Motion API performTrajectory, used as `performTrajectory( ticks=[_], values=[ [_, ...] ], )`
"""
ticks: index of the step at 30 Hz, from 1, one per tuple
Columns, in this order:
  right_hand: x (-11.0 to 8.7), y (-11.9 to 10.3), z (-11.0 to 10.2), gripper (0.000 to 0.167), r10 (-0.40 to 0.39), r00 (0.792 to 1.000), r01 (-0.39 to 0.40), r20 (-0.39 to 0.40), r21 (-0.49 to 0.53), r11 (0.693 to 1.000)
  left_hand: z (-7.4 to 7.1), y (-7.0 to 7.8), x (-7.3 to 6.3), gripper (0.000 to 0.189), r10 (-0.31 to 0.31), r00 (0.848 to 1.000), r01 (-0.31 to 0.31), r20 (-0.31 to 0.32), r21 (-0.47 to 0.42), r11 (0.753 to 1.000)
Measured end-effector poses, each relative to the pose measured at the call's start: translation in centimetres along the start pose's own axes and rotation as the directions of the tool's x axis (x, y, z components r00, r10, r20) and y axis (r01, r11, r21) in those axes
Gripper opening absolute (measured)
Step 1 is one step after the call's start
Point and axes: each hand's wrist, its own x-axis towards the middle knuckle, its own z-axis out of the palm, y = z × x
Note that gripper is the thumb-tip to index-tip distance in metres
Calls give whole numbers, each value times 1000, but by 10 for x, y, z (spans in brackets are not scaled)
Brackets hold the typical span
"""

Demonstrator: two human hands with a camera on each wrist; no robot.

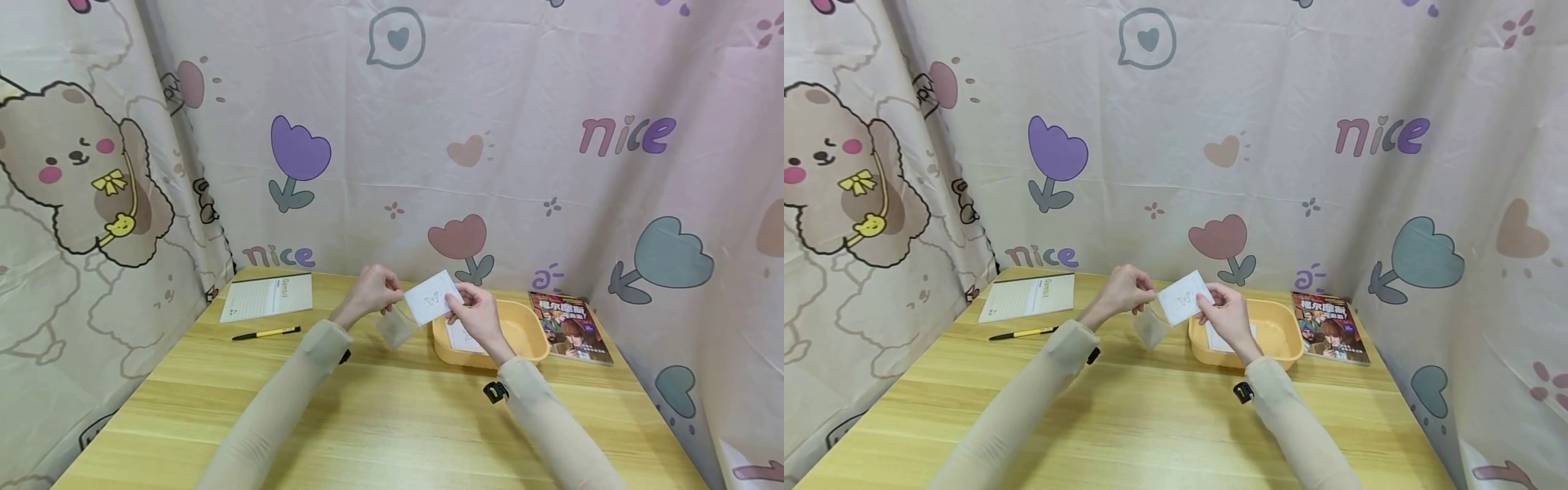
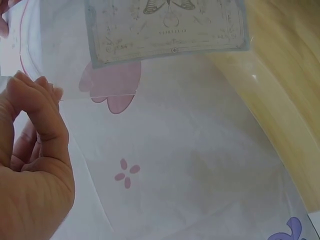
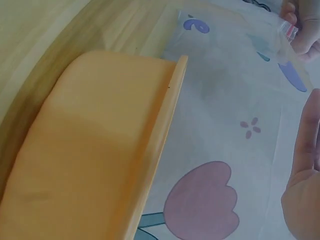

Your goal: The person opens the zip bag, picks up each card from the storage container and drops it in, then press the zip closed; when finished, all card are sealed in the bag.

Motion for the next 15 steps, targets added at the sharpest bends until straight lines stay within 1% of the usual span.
performTrajectory(
  ticks=[2,7,11,15],
  values=[
    [-1,-8,3,18,-15,1000,14,-3,-31,999,0,-1,0,11,1,1000,-1,1,4,1000],
    [-3,-16,9,15,-46,999,45,-7,-71,996,1,-2,0,12,-2,1000,2,-5,12,1000],
    [-5,-14,9,13,-74,997,72,-24,-82,994,1,-2,-1,13,2,1000,-2,-2,10,1000],
    [-6,-13,8,13,-93,995,91,-18,-86,992,2,-1,-2,13,2,1000,-2,-2,6,1000]
  ],
)
